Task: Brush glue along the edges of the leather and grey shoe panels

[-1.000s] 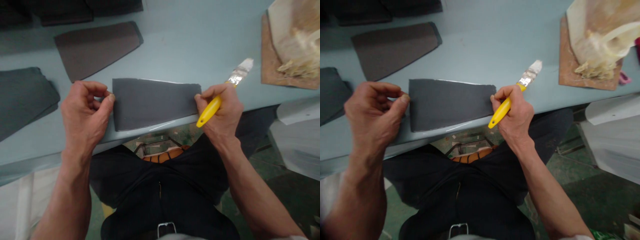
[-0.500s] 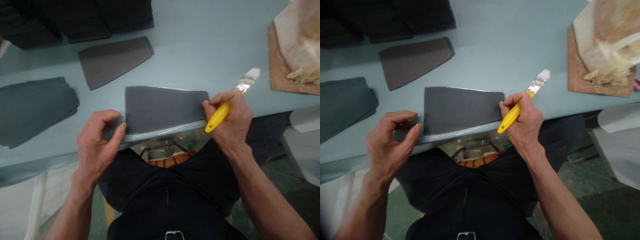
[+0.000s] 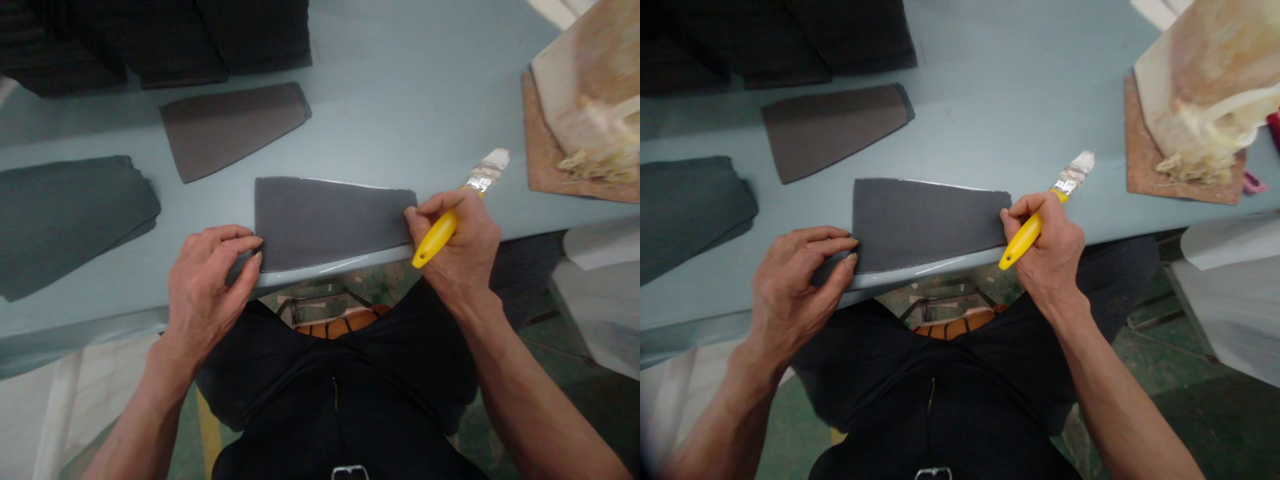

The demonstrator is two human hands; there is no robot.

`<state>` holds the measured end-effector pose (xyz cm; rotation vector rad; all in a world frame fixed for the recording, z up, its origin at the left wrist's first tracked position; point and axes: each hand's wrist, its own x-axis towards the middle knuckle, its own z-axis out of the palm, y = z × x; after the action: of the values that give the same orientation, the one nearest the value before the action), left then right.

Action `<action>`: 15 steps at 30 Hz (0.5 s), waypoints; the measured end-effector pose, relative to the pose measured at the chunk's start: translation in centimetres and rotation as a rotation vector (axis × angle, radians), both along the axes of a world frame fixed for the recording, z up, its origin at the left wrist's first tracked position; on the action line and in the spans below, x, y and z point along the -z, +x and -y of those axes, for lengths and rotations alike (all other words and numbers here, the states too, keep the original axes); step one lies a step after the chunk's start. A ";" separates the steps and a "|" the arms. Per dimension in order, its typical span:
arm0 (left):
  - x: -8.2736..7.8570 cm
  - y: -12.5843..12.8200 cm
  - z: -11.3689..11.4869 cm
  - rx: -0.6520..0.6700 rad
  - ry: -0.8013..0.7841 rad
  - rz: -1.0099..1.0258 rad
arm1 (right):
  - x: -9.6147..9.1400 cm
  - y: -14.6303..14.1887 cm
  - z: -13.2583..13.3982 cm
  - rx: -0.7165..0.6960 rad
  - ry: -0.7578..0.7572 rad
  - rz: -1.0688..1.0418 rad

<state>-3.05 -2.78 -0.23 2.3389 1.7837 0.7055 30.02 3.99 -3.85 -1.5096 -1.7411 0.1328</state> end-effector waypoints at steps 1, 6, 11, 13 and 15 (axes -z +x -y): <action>0.0 0.0 0.0 -0.001 -0.003 -0.004 | 0.0 0.0 0.0 -0.002 -0.005 -0.002; 0.1 0.0 -0.2 -0.035 -0.039 -0.006 | 0.1 0.1 -0.2 -0.003 -0.014 -0.022; 0.3 0.1 -0.4 -0.035 -0.020 0.002 | -0.2 0.0 -0.4 -0.026 -0.005 -0.047; 0.4 0.1 -0.4 -0.036 -0.014 0.000 | -0.3 -0.1 -0.5 -0.033 -0.012 -0.064; 0.4 0.2 -0.4 -0.038 0.004 0.010 | -0.5 -0.2 -0.5 -0.038 -0.018 -0.085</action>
<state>-2.89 -2.36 -0.67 2.3063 1.8286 0.7250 29.79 4.51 -3.36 -1.4636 -1.7056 0.2294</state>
